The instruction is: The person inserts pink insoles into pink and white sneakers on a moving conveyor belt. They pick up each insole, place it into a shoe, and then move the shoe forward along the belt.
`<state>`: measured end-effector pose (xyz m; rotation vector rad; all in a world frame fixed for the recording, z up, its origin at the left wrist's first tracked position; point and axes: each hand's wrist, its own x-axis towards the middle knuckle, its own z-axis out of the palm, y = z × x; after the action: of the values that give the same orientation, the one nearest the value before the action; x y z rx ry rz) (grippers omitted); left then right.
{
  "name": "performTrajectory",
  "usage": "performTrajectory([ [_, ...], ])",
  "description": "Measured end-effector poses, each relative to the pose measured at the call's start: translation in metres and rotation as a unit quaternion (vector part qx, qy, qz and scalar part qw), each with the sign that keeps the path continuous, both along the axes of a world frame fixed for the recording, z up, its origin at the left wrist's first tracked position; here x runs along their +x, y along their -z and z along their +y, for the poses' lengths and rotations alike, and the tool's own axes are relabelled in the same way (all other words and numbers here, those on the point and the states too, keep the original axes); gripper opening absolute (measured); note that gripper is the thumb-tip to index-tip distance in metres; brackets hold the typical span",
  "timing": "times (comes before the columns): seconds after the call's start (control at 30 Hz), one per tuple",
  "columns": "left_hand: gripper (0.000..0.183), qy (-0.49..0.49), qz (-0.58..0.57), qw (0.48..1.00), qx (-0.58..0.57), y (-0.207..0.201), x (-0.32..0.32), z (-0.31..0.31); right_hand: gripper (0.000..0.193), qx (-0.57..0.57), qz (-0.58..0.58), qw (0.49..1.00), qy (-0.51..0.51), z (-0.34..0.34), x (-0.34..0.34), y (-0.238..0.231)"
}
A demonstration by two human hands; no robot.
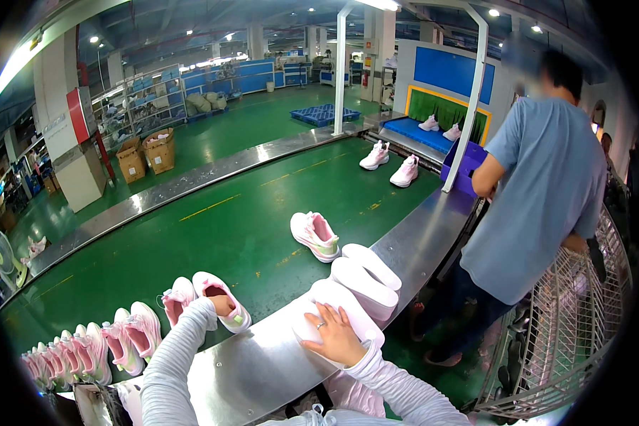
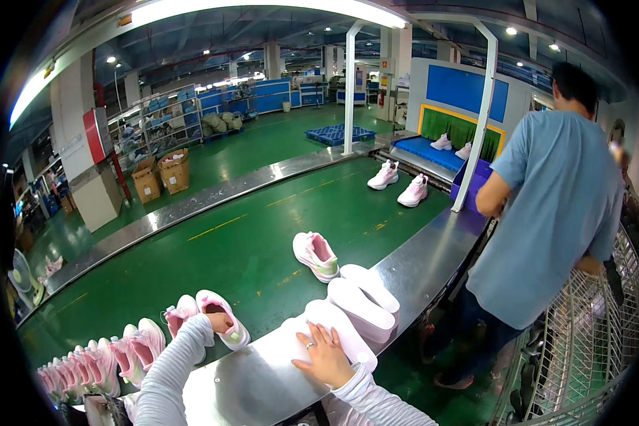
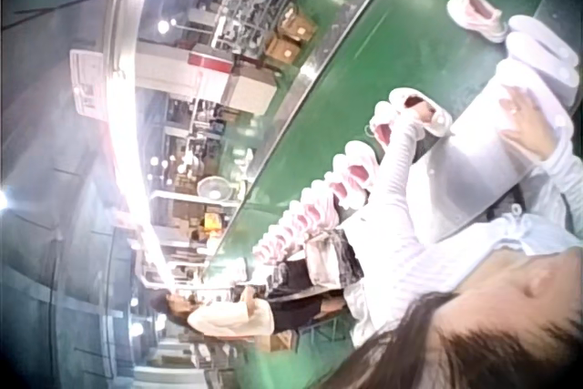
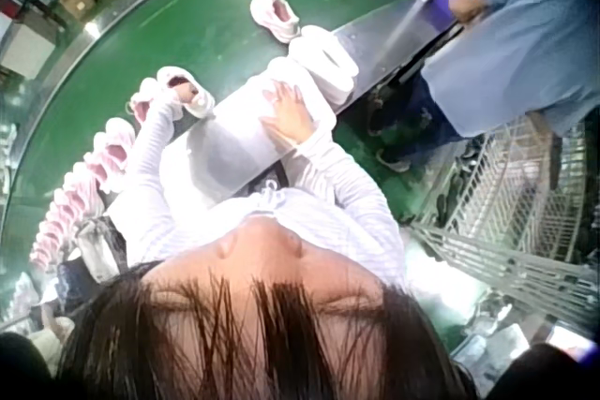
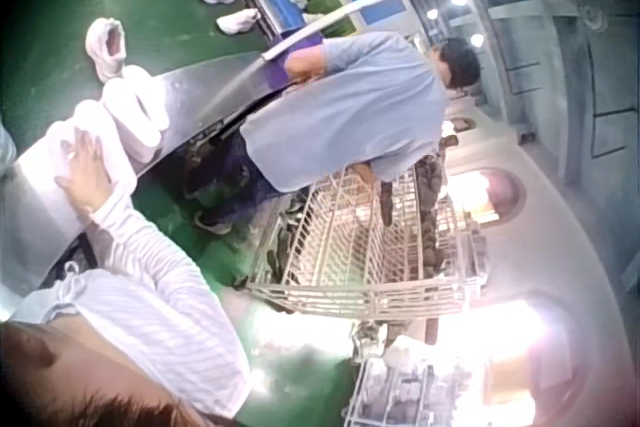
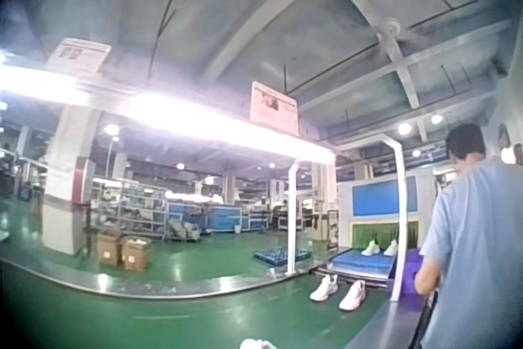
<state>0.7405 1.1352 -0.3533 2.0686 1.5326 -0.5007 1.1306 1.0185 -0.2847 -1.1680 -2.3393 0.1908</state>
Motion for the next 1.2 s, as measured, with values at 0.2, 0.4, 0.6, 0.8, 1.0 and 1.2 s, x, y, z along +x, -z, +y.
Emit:
performTrajectory([
  [0.2, 0.045, -0.017, 0.131, 0.983, -0.126, 0.038, -0.027, 0.016, 0.059, 0.002, 0.010, 1.000, 0.001, 0.003, 0.003, -0.001],
  [0.4, 0.050, -0.038, 0.153, 0.981, -0.114, 0.044, -0.036, 0.025, 0.060, -0.006, -0.001, 1.000, 0.000, 0.006, 0.006, -0.002],
  [0.6, 0.055, -0.177, -0.027, 0.975, 0.129, 0.026, -0.075, 0.012, 0.061, -0.008, 0.003, 1.000, -0.007, 0.010, 0.010, 0.002],
  [0.8, 0.031, -0.500, -0.557, 0.647, 0.147, 0.034, -0.100, -0.015, 0.061, -0.012, -0.004, 1.000, -0.002, 0.015, 0.012, 0.003],
  [1.0, 0.028, -0.603, -0.607, 0.478, 0.198, 0.036, -0.076, 0.008, 0.060, -0.014, 0.003, 1.000, -0.002, 0.016, 0.016, 0.004],
  [1.2, 0.020, -0.542, -0.517, 0.513, 0.418, 0.003, -0.039, -0.006, 0.061, -0.019, 0.008, 1.000, -0.011, 0.018, 0.020, 0.006],
])
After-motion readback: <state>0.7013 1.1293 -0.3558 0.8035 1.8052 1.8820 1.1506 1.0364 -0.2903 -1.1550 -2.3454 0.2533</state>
